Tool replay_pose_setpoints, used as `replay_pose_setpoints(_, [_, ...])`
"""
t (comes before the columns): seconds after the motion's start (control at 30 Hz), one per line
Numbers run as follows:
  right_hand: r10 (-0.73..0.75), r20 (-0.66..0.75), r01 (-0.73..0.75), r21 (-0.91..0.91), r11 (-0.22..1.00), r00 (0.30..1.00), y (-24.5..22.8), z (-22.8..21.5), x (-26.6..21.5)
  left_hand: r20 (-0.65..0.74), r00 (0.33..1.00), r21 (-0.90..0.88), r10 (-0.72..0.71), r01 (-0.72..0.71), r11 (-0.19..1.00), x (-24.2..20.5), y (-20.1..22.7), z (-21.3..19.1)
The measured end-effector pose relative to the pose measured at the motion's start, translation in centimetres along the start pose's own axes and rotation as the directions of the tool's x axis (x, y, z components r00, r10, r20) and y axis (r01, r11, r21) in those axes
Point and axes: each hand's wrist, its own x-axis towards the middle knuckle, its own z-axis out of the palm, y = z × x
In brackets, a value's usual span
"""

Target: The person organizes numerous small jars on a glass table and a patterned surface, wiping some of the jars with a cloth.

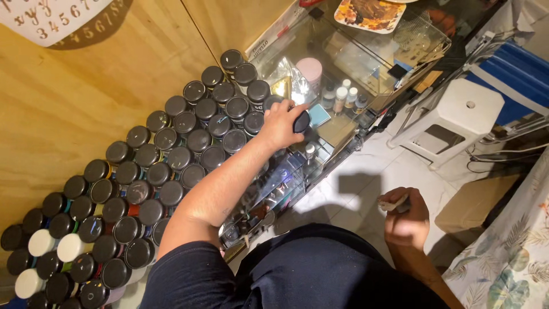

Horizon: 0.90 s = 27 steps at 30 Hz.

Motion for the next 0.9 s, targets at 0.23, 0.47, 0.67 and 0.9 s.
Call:
replay_pose_setpoints(0.23, [0.044,-0.003,-0.043,0.056,0.997,0.999,-1.2,2.3,-1.1,0.178,0.984,0.171,0.028,-0.059,0.984,0.6,-0.3,0.2])
replay_pose_setpoints(0.47, [0.037,-0.006,-0.038,-0.246,0.968,0.999,-2.1,1.8,-1.4,0.284,0.959,0.309,-0.014,-0.077,0.948,1.5,0.7,-1.9])
replay_pose_setpoints(0.67, [0.379,-0.151,-0.35,0.184,0.918,0.913,0.4,-1.2,1.0,0.226,0.968,0.322,0.11,-0.181,0.929,-0.2,6.7,-4.0])
replay_pose_setpoints(0.9, [0.474,-0.154,-0.352,0.484,0.801,0.867,0.8,-5.0,1.1,0.235,0.745,-0.222,0.624,-0.584,0.781,-5.5,19.4,2.6])
